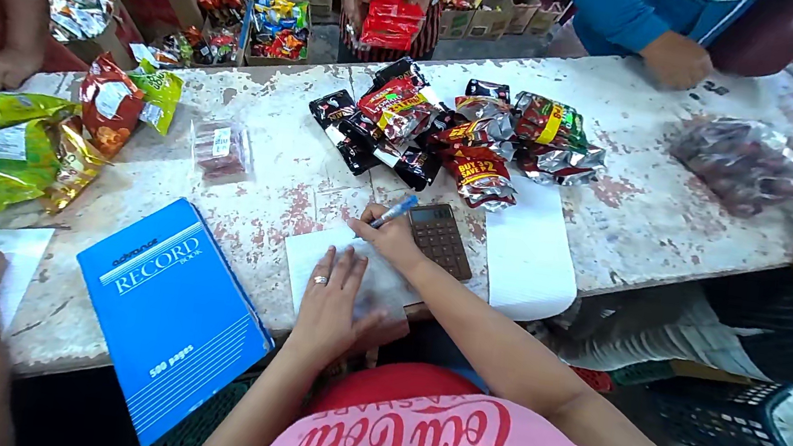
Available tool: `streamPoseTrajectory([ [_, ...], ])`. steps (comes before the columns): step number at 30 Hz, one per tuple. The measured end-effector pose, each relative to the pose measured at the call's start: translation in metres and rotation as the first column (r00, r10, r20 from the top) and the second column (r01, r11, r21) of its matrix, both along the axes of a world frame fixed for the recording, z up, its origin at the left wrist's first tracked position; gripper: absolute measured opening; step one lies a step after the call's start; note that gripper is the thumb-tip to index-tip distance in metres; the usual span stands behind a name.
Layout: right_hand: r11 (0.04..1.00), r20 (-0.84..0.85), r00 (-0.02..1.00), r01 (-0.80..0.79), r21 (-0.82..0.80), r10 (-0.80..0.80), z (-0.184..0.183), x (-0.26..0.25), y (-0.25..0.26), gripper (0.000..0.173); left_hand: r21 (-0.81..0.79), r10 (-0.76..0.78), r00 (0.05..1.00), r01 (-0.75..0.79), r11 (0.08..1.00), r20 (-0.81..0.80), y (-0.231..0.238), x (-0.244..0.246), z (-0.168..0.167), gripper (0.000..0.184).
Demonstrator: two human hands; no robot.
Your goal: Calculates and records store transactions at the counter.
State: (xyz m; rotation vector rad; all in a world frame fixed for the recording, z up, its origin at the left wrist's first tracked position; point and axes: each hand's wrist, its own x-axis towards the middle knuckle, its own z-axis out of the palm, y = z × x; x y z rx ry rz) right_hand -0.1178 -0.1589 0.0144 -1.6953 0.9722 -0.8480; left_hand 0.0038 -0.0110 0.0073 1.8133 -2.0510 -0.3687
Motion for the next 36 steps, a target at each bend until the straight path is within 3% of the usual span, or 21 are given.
streamPoseTrajectory([
  [2, 0.987, 0.106, 0.99, -0.109, 0.117, 0.097, 0.007, -0.012, 0.003, 0.022, -0.015, 0.121, 0.993, -0.121, 0.993, 0.004, -0.004, 0.011, 0.007, 0.078],
  [4, 0.977, 0.117, 0.986, -0.137, 0.164, 0.118, 0.015, -0.022, 0.012, 0.033, 0.105, 0.228, 0.971, -0.235, 0.966, 0.077, -0.009, 0.022, 0.021, 0.081],
  [7, 0.987, 0.117, 0.993, -0.046, 0.151, 0.028, 0.017, -0.041, 0.024, 0.032, 0.292, 0.28, 0.947, -0.315, 0.903, 0.154, -0.017, 0.025, 0.041, 0.087],
  [9, 0.988, 0.145, 0.989, 0.01, 0.151, -0.032, 0.017, -0.055, 0.028, 0.029, 0.403, 0.262, 0.953, -0.301, 0.864, 0.15, -0.022, 0.025, 0.048, 0.077],
  [11, 0.987, 0.169, 0.983, 0.045, 0.153, -0.071, 0.021, -0.065, 0.029, 0.029, 0.411, 0.236, 0.972, -0.22, 0.885, 0.01, -0.023, 0.028, 0.048, 0.051],
  [13, 0.982, 0.198, 0.977, 0.037, 0.184, -0.074, 0.025, -0.072, 0.028, 0.03, 0.221, 0.118, 0.939, -0.046, 0.974, -0.323, -0.017, 0.032, 0.043, 0.024],
  [14, 0.974, 0.22, 0.974, 0.009, 0.225, -0.06, 0.027, -0.073, 0.028, 0.032, 0.074, -0.014, 0.842, 0.064, 0.995, -0.54, -0.015, 0.034, 0.04, 0.016],
  [16, 0.936, 0.238, 0.971, -0.11, 0.334, 0.029, 0.03, -0.071, 0.032, 0.036, -0.23, -0.329, 0.42, 0.27, 0.935, -0.846, -0.017, 0.034, 0.036, 0.013],
  [17, 0.904, 0.245, 0.964, -0.193, 0.382, 0.102, 0.033, -0.069, 0.039, 0.037, -0.354, -0.437, 0.225, 0.331, 0.875, -0.871, -0.021, 0.031, 0.038, 0.019],
  [18, 0.864, 0.275, 0.943, -0.29, 0.412, 0.186, 0.035, -0.065, 0.049, 0.039, -0.451, -0.511, 0.098, 0.351, 0.821, -0.854, -0.026, 0.027, 0.041, 0.021],
  [20, 0.762, 0.392, 0.859, -0.487, 0.428, 0.329, 0.034, -0.059, 0.068, 0.044, -0.553, -0.588, -0.009, 0.35, 0.756, -0.809, -0.035, 0.027, 0.043, 0.023],
  [22, 0.656, 0.52, 0.755, -0.631, 0.413, 0.399, 0.029, -0.057, 0.079, 0.039, -0.523, -0.573, 0.081, 0.317, 0.791, -0.816, -0.035, 0.031, 0.041, 0.02],
  [24, 0.642, 0.551, 0.761, -0.617, 0.455, 0.342, 0.031, -0.059, 0.084, 0.02, -0.434, -0.479, 0.196, 0.23, 0.871, -0.856, -0.031, 0.038, 0.034, 0.018],
  [26, 0.773, 0.453, 0.871, -0.416, 0.479, 0.188, 0.036, -0.061, 0.084, 0.021, -0.278, -0.257, 0.26, -0.046, 0.96, -0.931, -0.022, 0.039, 0.03, 0.014],
  [27, 0.853, 0.35, 0.929, -0.277, 0.443, 0.12, 0.036, -0.064, 0.08, 0.025, -0.147, -0.084, 0.276, -0.214, 0.966, -0.957, -0.016, 0.039, 0.038, 0.029],
  [29, 0.96, 0.112, 0.994, -0.036, 0.277, 0.005, 0.027, -0.069, 0.074, 0.032, 0.066, 0.203, 0.275, -0.437, 0.897, -0.94, -0.011, 0.047, 0.047, 0.056],
  [30, 0.977, 0.011, 0.999, 0.039, 0.21, -0.042, 0.023, -0.071, 0.073, 0.037, 0.084, 0.262, 0.287, -0.51, 0.856, -0.921, -0.01, 0.05, 0.047, 0.058],
  [31, 0.983, -0.061, 0.996, 0.079, 0.166, -0.07, 0.021, -0.072, 0.074, 0.041, 0.017, 0.256, 0.371, -0.541, 0.841, -0.893, -0.009, 0.05, 0.046, 0.056],
  [32, 0.986, -0.103, 0.991, 0.096, 0.133, -0.083, 0.019, -0.071, 0.075, 0.042, -0.107, 0.21, 0.522, -0.513, 0.852, -0.826, -0.006, 0.047, 0.043, 0.052],
  [34, 0.992, -0.15, 0.986, 0.088, 0.091, -0.073, 0.016, -0.068, 0.078, 0.041, -0.304, 0.075, 0.816, -0.297, 0.905, -0.573, -0.002, 0.034, 0.036, 0.042],
  [36, 0.998, -0.186, 0.981, 0.058, 0.039, -0.05, 0.013, -0.065, 0.08, 0.039, -0.253, -0.053, 0.951, -0.027, 0.967, -0.304, -0.004, 0.013, 0.024, 0.038],
])
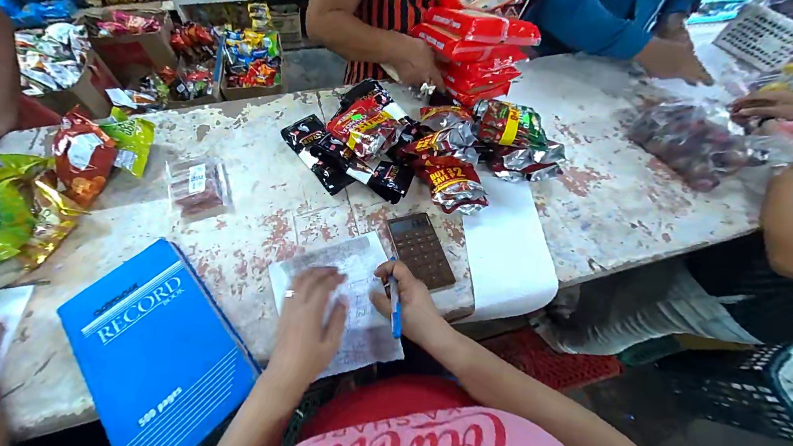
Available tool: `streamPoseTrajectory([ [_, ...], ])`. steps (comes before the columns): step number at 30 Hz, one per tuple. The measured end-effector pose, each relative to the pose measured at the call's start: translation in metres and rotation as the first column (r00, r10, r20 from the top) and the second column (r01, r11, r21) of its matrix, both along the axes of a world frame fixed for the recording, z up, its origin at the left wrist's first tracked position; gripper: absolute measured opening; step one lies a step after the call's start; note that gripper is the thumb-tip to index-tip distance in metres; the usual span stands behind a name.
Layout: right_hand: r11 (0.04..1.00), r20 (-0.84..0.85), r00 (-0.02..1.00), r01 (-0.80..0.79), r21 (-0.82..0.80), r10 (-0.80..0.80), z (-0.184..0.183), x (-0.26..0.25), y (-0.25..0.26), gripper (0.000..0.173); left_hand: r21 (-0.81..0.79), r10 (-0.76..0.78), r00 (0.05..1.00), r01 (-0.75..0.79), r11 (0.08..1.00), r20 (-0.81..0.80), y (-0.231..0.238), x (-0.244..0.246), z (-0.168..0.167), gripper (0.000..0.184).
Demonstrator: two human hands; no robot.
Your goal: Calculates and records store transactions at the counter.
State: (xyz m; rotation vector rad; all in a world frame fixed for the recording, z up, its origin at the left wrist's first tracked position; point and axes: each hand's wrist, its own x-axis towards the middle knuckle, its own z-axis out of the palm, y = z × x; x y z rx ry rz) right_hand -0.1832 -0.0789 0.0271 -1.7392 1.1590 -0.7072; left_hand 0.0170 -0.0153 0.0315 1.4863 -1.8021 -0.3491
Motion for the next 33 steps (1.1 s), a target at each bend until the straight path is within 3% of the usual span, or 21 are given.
streamPoseTrajectory([
  [2, 0.997, -0.027, 1.0, -0.011, -0.071, 0.009, -0.002, 0.0, 0.0, 0.038, 0.143, -0.114, 0.976, 0.088, 0.986, 0.186, -0.005, -0.019, -0.016, 0.049],
  [5, 0.991, -0.131, 0.991, 0.023, -0.129, -0.04, 0.006, -0.012, -0.008, 0.037, 0.345, -0.176, 0.924, 0.053, 0.937, 0.339, -0.011, -0.03, -0.023, 0.071],
  [10, 0.931, -0.234, 0.954, 0.095, -0.354, -0.186, -0.003, -0.049, -0.031, 0.038, 0.376, -0.168, 0.863, -0.027, 0.926, 0.477, -0.021, -0.036, -0.02, 0.085],
  [17, 0.89, -0.356, 0.933, -0.121, -0.44, -0.049, -0.016, -0.047, -0.038, 0.04, 0.401, -0.152, 0.855, -0.07, 0.913, 0.496, -0.037, -0.047, -0.015, 0.092],
  [26, 0.89, -0.452, 0.891, -0.172, -0.423, -0.042, -0.014, -0.038, -0.05, 0.043, 0.324, -0.131, 0.875, -0.031, 0.946, 0.466, -0.035, -0.044, -0.028, 0.092],
  [30, 0.9, -0.417, 0.909, -0.188, -0.394, 0.007, -0.011, -0.047, -0.058, 0.046, 0.344, -0.142, 0.871, -0.032, 0.939, 0.47, -0.035, -0.044, -0.027, 0.092],
  [33, 0.903, -0.317, 0.948, -0.103, -0.417, -0.038, -0.012, -0.064, -0.057, 0.044, 0.333, -0.144, 0.87, -0.024, 0.943, 0.471, -0.036, -0.043, -0.028, 0.094],
])
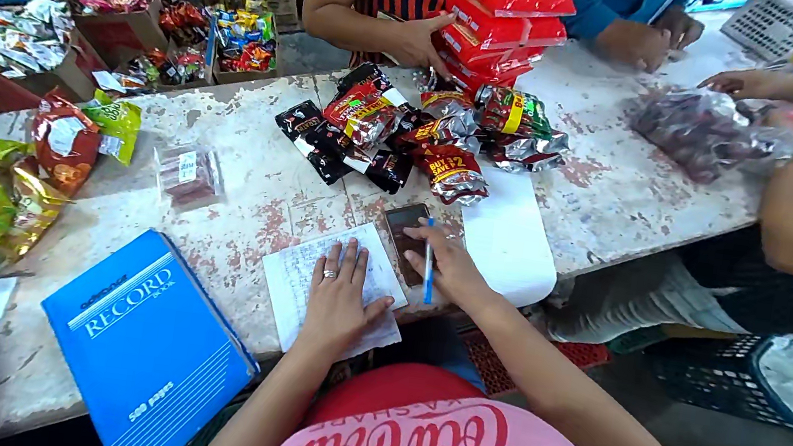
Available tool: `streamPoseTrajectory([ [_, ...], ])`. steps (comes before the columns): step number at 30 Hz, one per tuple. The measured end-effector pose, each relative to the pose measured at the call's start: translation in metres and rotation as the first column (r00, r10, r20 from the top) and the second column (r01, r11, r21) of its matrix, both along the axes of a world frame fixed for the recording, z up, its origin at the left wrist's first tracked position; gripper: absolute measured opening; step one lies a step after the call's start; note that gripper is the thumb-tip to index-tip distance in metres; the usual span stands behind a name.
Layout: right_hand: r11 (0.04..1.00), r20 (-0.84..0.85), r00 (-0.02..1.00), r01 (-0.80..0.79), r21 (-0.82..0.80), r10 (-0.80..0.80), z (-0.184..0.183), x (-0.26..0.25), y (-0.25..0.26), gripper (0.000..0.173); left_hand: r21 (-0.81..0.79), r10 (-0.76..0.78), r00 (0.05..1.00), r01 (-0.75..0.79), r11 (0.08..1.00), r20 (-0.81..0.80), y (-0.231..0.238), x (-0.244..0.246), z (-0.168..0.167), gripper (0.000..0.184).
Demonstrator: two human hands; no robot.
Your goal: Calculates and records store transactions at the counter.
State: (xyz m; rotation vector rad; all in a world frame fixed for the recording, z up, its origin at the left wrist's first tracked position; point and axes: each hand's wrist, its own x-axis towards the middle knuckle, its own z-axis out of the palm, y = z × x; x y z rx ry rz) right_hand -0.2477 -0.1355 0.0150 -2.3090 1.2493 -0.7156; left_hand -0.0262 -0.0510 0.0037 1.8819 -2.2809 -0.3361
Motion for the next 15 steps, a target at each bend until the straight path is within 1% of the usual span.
streamPoseTrajectory([
  [3, 0.991, 0.098, 0.995, 0.046, -0.129, -0.033, -0.01, -0.021, 0.007, 0.041, 0.001, -0.001, 1.0, 0.001, 1.0, 0.008, 0.0, 0.0, 0.0, 0.094],
  [5, 0.988, 0.123, 0.991, 0.067, -0.136, -0.051, -0.011, -0.032, 0.016, 0.039, 0.008, 0.0, 1.0, -0.001, 1.0, 0.011, 0.0, -0.001, 0.001, 0.094],
  [7, 0.986, 0.124, 0.991, 0.076, -0.146, -0.058, -0.011, -0.038, 0.027, 0.036, 0.004, 0.003, 1.0, -0.003, 1.0, 0.007, 0.001, -0.001, 0.002, 0.094],
  [10, 0.978, 0.093, 0.994, 0.066, -0.198, -0.048, -0.013, -0.044, 0.038, 0.037, 0.0, 0.002, 1.0, -0.002, 1.0, 0.004, 0.0, -0.001, 0.001, 0.093],
  [15, 0.975, 0.072, 0.997, 0.056, -0.215, -0.042, -0.016, -0.043, 0.045, 0.037, 0.043, 0.003, 1.0, -0.003, 0.999, -0.001, 0.0, 0.0, 0.003, 0.093],
])
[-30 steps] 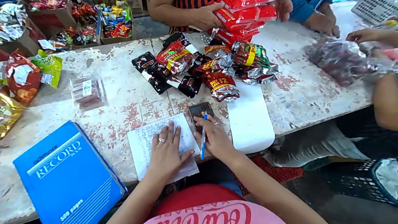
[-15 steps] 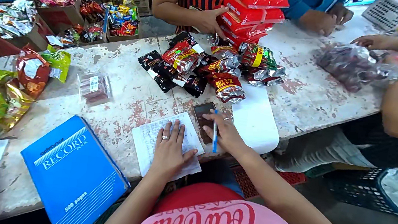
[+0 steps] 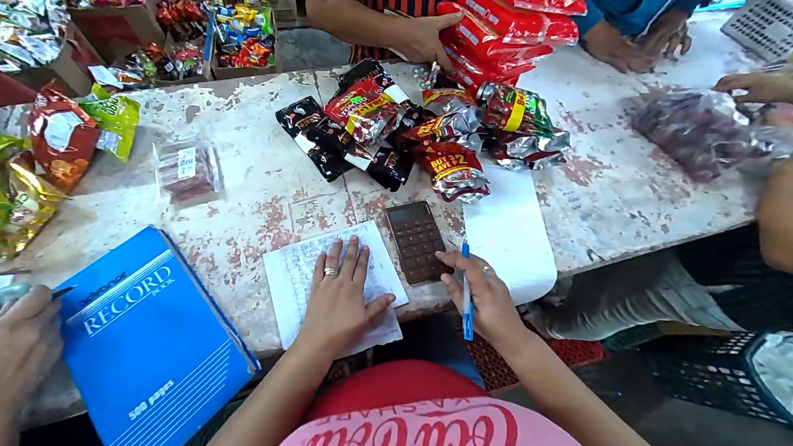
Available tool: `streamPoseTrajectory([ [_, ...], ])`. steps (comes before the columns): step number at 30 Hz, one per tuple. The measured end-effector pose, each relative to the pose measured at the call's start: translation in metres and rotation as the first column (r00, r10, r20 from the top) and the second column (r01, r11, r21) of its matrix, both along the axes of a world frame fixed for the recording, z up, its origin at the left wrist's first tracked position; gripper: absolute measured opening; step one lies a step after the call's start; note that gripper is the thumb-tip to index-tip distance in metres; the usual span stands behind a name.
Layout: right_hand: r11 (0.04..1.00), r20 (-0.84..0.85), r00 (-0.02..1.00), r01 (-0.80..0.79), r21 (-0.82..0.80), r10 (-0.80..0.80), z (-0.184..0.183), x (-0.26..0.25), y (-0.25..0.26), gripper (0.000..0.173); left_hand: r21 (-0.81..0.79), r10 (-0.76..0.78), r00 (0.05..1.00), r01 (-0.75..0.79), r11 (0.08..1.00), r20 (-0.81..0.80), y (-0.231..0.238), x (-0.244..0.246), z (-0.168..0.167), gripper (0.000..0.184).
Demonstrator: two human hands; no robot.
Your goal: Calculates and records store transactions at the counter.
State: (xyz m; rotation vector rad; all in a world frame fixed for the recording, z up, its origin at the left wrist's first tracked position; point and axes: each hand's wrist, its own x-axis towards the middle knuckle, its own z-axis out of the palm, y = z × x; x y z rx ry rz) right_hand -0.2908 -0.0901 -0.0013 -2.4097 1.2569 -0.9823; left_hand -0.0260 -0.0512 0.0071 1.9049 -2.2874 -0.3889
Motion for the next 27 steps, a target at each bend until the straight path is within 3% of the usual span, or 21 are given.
streamPoseTrajectory([
  [3, 0.999, 0.085, 0.996, -0.02, 0.046, 0.016, 0.002, 0.009, 0.001, 0.038, 0.01, 0.011, 1.0, -0.011, 1.0, -0.004, 0.001, -0.002, 0.001, 0.094],
  [7, 0.932, 0.436, 0.896, -0.226, 0.284, 0.085, 0.024, 0.047, -0.004, 0.062, 0.08, 0.062, 0.998, -0.061, 0.995, -0.011, 0.011, -0.017, 0.005, 0.098],
  [8, 0.903, 0.495, 0.865, -0.279, 0.328, 0.087, 0.031, 0.06, -0.008, 0.061, 0.058, 0.076, 0.997, -0.075, 0.996, -0.017, 0.015, -0.021, 0.005, 0.098],
  [11, 0.831, 0.57, 0.82, -0.355, 0.429, 0.056, 0.048, 0.105, -0.025, 0.029, 0.061, 0.099, 0.995, -0.097, 0.993, -0.031, 0.021, -0.024, 0.011, 0.095],
  [13, 0.77, 0.576, 0.817, -0.379, 0.513, 0.019, 0.054, 0.138, -0.035, 0.018, 0.035, 0.122, 0.989, -0.119, 0.992, -0.089, 0.022, -0.017, 0.012, 0.092],
  [17, 0.718, 0.496, 0.866, -0.381, 0.583, 0.056, 0.039, 0.186, -0.058, 0.028, 0.101, 0.09, 0.991, -0.08, 0.992, -0.095, 0.022, 0.003, 0.016, 0.086],
  [21, 0.745, 0.345, 0.937, -0.265, 0.612, 0.051, 0.019, 0.203, -0.07, 0.034, 0.029, 0.053, 0.997, -0.052, 0.998, -0.064, 0.029, 0.012, 0.008, 0.081],
  [27, 0.809, 0.352, 0.935, -0.241, 0.536, 0.046, 0.01, 0.203, -0.064, 0.033, -0.042, 0.069, 0.996, -0.072, 0.997, -0.057, 0.042, 0.025, -0.001, 0.082],
])
